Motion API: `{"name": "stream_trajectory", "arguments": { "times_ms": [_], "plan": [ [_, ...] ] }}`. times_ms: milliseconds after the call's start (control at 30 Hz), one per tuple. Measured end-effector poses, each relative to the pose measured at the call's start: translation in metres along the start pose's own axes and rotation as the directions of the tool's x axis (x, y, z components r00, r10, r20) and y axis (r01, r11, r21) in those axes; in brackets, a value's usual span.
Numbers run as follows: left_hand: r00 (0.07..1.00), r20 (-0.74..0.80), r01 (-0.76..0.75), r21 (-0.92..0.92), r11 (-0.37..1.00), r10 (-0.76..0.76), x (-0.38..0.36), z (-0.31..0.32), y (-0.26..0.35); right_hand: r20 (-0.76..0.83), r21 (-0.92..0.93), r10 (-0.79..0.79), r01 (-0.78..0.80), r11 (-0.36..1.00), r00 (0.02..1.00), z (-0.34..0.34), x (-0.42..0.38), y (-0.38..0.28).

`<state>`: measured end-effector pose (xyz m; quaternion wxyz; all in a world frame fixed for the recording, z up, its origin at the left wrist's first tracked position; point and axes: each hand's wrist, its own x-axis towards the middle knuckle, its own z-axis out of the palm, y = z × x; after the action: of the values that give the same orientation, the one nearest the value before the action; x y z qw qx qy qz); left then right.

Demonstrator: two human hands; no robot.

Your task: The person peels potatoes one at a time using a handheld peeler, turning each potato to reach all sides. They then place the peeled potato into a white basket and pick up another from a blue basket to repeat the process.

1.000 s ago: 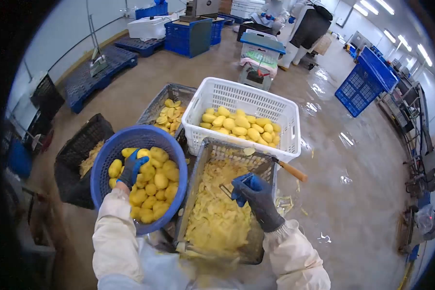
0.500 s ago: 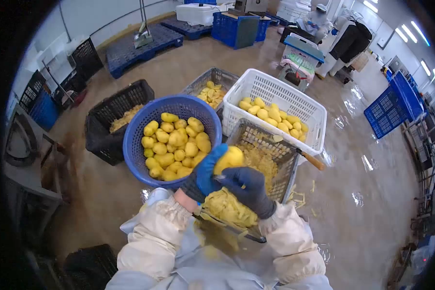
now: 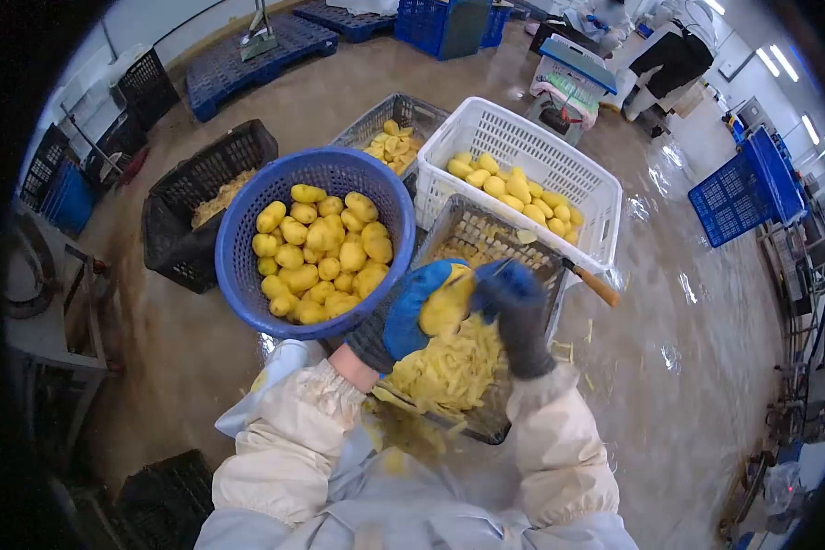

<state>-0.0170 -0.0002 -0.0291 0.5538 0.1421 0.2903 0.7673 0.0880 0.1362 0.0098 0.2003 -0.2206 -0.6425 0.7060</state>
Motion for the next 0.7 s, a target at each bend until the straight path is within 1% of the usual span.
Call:
{"name": "stream_trajectory", "arguments": {
  "times_ms": [33, 67, 100, 133, 167, 200, 233, 267, 300, 333, 367, 400, 433, 467, 500, 533, 567, 633, 667, 700],
  "plan": [
    [1.000, -0.004, 0.004, -0.007, 1.000, -0.004, -0.003, 0.004, -0.005, -0.159, 0.023, -0.067, 0.071, 0.997, 0.985, -0.018, 0.020, 0.010],
    [0.997, -0.002, -0.070, 0.104, 0.992, 0.071, -0.006, 0.011, -0.007, -0.296, 0.069, -0.068, 0.092, 0.993, 0.953, -0.036, 0.032, 0.018],
    [0.990, 0.013, -0.143, 0.220, 0.965, 0.144, -0.008, 0.017, -0.005, -0.286, 0.261, -0.026, 0.104, 0.960, 0.958, -0.044, 0.039, 0.010],
    [0.976, 0.039, -0.217, 0.333, 0.918, 0.216, -0.008, 0.020, -0.003, -0.289, 0.266, -0.030, 0.111, 0.958, 0.957, -0.044, 0.036, 0.008],
    [0.994, -0.069, -0.082, 0.071, 0.994, 0.087, 0.002, 0.002, -0.009, -0.248, 0.190, -0.059, 0.108, 0.976, 0.967, -0.044, 0.029, 0.006],
    [0.993, -0.071, -0.090, 0.071, 0.993, 0.095, 0.005, -0.005, -0.008, -0.199, 0.112, -0.083, 0.107, 0.988, 0.977, -0.032, 0.017, -0.006],
    [1.000, 0.012, -0.017, -0.173, 0.985, 0.019, 0.007, -0.011, -0.006, -0.120, 0.096, -0.092, 0.104, 0.990, 0.989, -0.019, 0.003, -0.008],
    [0.993, 0.115, 0.078, -0.398, 0.914, -0.035, 0.009, -0.014, -0.002, 0.006, 0.019, -0.040, 0.040, 0.999, 0.999, -0.011, -0.011, 0.000],
    [0.995, -0.031, 0.069, -0.459, 0.886, -0.094, 0.011, -0.001, 0.002, 0.155, -0.123, -0.204, 0.224, 0.967, 0.967, 0.001, -0.022, 0.014],
    [0.995, -0.034, 0.066, -0.460, 0.886, -0.092, 0.005, 0.016, 0.009, 0.320, -0.326, -0.346, 0.446, 0.834, 0.882, 0.010, -0.031, 0.009],
    [0.960, -0.264, 0.040, -0.191, 0.981, -0.091, -0.004, 0.036, 0.015, 0.257, -0.261, -0.276, 0.341, 0.903, 0.926, 0.011, -0.030, 0.006],
    [0.883, -0.468, 0.080, 0.092, 0.993, -0.028, -0.010, 0.046, 0.015, 0.194, -0.188, -0.193, 0.229, 0.955, 0.962, 0.011, -0.029, 0.005],
    [0.994, 0.026, -0.108, 0.288, 0.952, 0.105, -0.003, 0.001, -0.003, 0.091, -0.036, -0.118, 0.121, 0.992, 0.989, 0.003, -0.019, 0.003],
    [0.895, 0.194, -0.446, 0.399, 0.801, 0.401, -0.006, -0.006, -0.021, 0.002, 0.126, -0.027, 0.026, 0.992, 1.000, -0.012, -0.004, 0.002],
    [0.990, 0.090, -0.123, 0.129, 0.984, 0.112, -0.002, -0.003, -0.012, -0.148, 0.116, -0.066, 0.083, 0.990, 0.987, -0.033, 0.016, 0.014],
    [0.974, 0.078, 0.222, -0.171, 0.960, -0.211, 0.002, -0.001, -0.003, -0.295, 0.100, -0.105, 0.140, 0.985, 0.950, -0.050, 0.030, 0.026],
    [0.972, 0.081, 0.230, -0.163, 0.959, -0.219, 0.004, 0.001, -0.003, -0.304, 0.105, -0.106, 0.144, 0.984, 0.947, -0.054, 0.028, 0.022],
    [0.986, -0.024, 0.154, -0.280, 0.948, -0.167, 0.008, 0.005, -0.005, -0.218, 0.138, -0.077, 0.109, 0.984, 0.973, -0.053, 0.023, 0.005],
    [0.987, -0.027, 0.144, -0.283, 0.948, -0.158, 0.009, 0.005, -0.003, -0.165, 0.131, -0.075, 0.097, 0.987, 0.984, -0.040, 0.012, 0.001],
    [0.990, -0.047, 0.104, -0.364, 0.926, -0.129, 0.010, 0.005, 0.001, -0.112, 0.126, -0.070, 0.084, 0.988, 0.991, -0.018, -0.005, 0.004]
  ]
}}
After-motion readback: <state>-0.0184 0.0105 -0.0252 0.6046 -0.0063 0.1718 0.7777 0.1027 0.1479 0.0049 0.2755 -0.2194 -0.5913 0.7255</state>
